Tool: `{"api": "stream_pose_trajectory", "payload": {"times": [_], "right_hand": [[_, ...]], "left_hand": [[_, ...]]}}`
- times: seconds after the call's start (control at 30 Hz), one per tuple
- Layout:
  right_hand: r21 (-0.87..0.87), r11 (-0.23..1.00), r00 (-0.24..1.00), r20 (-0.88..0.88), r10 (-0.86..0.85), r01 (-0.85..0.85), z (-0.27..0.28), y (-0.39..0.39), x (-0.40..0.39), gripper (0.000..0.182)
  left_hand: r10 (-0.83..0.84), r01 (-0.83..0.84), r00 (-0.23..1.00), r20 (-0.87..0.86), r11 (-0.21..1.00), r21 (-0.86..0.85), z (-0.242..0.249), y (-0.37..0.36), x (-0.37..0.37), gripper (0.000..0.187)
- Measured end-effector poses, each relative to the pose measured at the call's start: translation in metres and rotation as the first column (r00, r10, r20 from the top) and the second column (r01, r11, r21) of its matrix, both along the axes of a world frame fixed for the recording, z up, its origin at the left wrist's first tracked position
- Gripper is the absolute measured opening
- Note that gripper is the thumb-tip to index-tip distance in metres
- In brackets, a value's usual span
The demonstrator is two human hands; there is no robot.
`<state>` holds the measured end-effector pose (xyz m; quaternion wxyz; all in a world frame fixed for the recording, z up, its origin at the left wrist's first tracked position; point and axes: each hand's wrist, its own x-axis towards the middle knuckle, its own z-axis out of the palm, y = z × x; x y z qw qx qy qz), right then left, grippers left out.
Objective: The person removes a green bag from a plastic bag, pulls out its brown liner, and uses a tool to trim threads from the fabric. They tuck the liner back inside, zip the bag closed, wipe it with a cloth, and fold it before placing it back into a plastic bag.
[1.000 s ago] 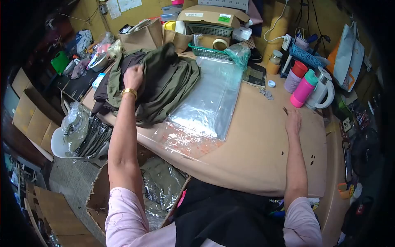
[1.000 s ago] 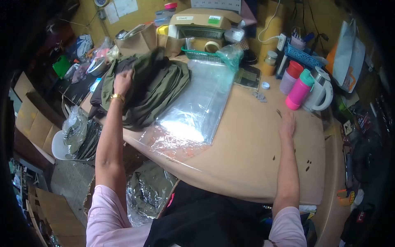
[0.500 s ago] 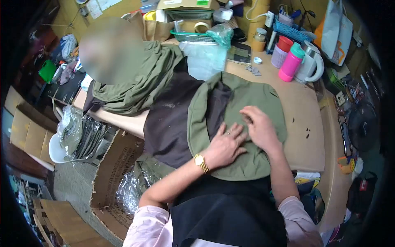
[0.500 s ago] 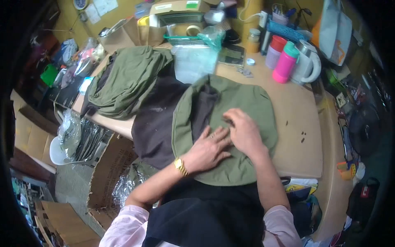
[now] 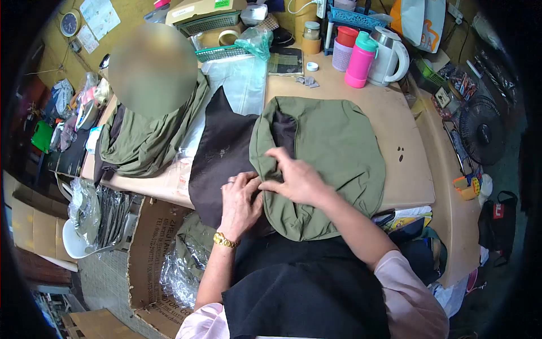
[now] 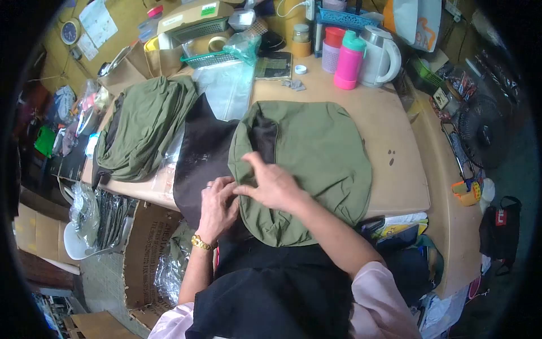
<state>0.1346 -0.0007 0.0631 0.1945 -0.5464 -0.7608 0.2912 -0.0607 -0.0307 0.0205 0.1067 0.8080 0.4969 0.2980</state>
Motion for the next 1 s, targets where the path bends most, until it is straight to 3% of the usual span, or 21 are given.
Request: {"api": "stream_pose_trajectory", "payload": {"times": [0.03, 0.1, 0.13, 0.17, 0.2, 0.23, 0.27, 0.3, 0.37, 0.4, 0.47, 0.5, 0.53, 0.57, 0.63, 0.7, 0.77, 0.83, 0.9, 0.97, 1.0], "right_hand": [[0.005, 0.997, 0.993, -0.090, 0.083, -0.083, -0.007, 0.002, -0.004, 0.055], [0.231, 0.971, 0.917, -0.372, 0.145, -0.060, -0.038, 0.018, 0.009, 0.038], [0.245, 0.969, 0.857, -0.500, 0.125, 0.002, -0.029, 0.022, 0.029, 0.025], [0.040, 0.989, 0.839, -0.535, -0.100, 0.143, -0.001, 0.014, 0.056, 0.026], [0.004, 0.949, 0.860, -0.424, -0.285, 0.316, 0.024, 0.007, 0.087, 0.028], [0.186, 0.902, 0.832, -0.490, -0.259, 0.390, 0.009, 0.013, 0.132, 0.030], [0.253, 0.789, 0.828, -0.209, -0.520, 0.559, 0.020, -0.001, 0.164, 0.033], [0.468, 0.633, 0.758, -0.135, -0.639, 0.617, 0.014, -0.010, 0.195, 0.035], [0.397, 0.565, 0.683, -0.294, -0.669, 0.724, 0.036, -0.031, 0.215, 0.023], [0.401, 0.566, 0.686, -0.290, -0.668, 0.720, 0.052, -0.038, 0.199, 0.023], [0.191, 0.691, 0.612, -0.660, -0.436, 0.698, 0.083, -0.051, 0.125, 0.019], [0.061, 0.826, 0.644, -0.660, -0.388, 0.560, 0.092, -0.055, 0.093, 0.017], [0.209, 0.905, 0.689, -0.715, -0.116, 0.370, 0.076, -0.042, 0.059, 0.016], [0.109, 0.982, 0.707, -0.707, -0.032, 0.153, 0.068, -0.032, 0.032, 0.017], [0.061, 0.998, 0.906, -0.424, 0.001, 0.027, 0.039, 0.012, 0.015, 0.019], [0.112, 0.990, 0.987, -0.143, -0.073, 0.089, -0.018, 0.066, 0.031, 0.016], [0.165, 0.964, 0.976, -0.103, -0.193, 0.208, -0.056, 0.086, 0.053, 0.015], [0.283, 0.920, 0.953, -0.213, -0.214, 0.270, -0.064, 0.079, 0.051, 0.016], [0.340, 0.896, 0.952, -0.204, -0.227, 0.286, -0.071, 0.073, 0.046, 0.020], [0.359, 0.901, 0.967, -0.163, -0.198, 0.245, -0.070, 0.076, 0.044, 0.022], [0.352, 0.900, 0.964, -0.162, -0.213, 0.258, -0.070, 0.076, 0.044, 0.022]], "left_hand": [[-0.058, 0.059, 0.997, 0.049, 0.998, -0.012, -0.007, 0.005, 0.003, 0.032], [-0.057, 0.054, 0.991, -0.123, 0.998, -0.032, -0.019, 0.006, 0.008, 0.049], [-0.040, 0.035, 0.983, -0.178, 0.999, -0.028, -0.018, 0.005, 0.010, 0.055], [-0.022, 0.016, 0.973, -0.231, 0.999, -0.028, -0.017, 0.002, 0.012, 0.061], [-0.017, 0.007, 0.962, -0.272, 0.999, -0.038, -0.012, -0.001, 0.015, 0.067], [-0.015, 0.004, 0.963, -0.268, 0.999, -0.043, -0.013, -0.004, 0.017, 0.067], [-0.001, -0.012, 0.964, -0.266, 0.999, -0.049, -0.014, -0.005, 0.019, 0.067], [0.011, -0.026, 0.964, -0.264, 0.998, -0.054, -0.014, -0.005, 0.024, 0.066], [0.002, -0.005, 0.983, -0.185, 1.000, -0.017, -0.003, -0.005, 0.043, 0.065], [-0.046, 0.044, 0.980, -0.195, 0.999, -0.013, 0.000, -0.004, 0.054, 0.065], [-0.123, 0.122, 0.967, -0.225, 0.992, -0.018, -0.008, -0.008, 0.074, 0.064], [-0.138, 0.128, 0.960, -0.243, 0.990, -0.054, -0.014, -0.011, 0.084, 0.064], [-0.136, 0.128, 0.951, -0.278, 0.991, -0.045, -0.017, -0.015, 0.094, 0.065], [-0.134, 0.128, 0.940, -0.313, 0.991, -0.038, -0.018, -0.018, 0.100, 0.066], [-0.192, 0.147, 0.919, -0.346, 0.978, -0.150, -0.015, -0.027, 0.098, 0.068], [-0.221, 0.218, 0.937, -0.272, 0.975, -0.041, -0.015, -0.034, 0.078, 0.071], [-0.150, 0.122, 0.958, -0.243, 0.984, -0.126, -0.011, -0.034, 0.042, 0.065], [-0.011, -0.001, 0.971, -0.240, 0.999, -0.047, -0.007, -0.036, 0.012, 0.050], [0.130, -0.130, 0.990, -0.059, 0.991, -0.002, -0.005, -0.036, -0.004, 0.041], [0.147, -0.130, 0.938, 0.313, 0.989, -0.075, -0.005, -0.033, -0.014, 0.037], [0.116, -0.096, 0.954, 0.276, 0.992, -0.084, -0.004, -0.029, -0.020, 0.043]]}}
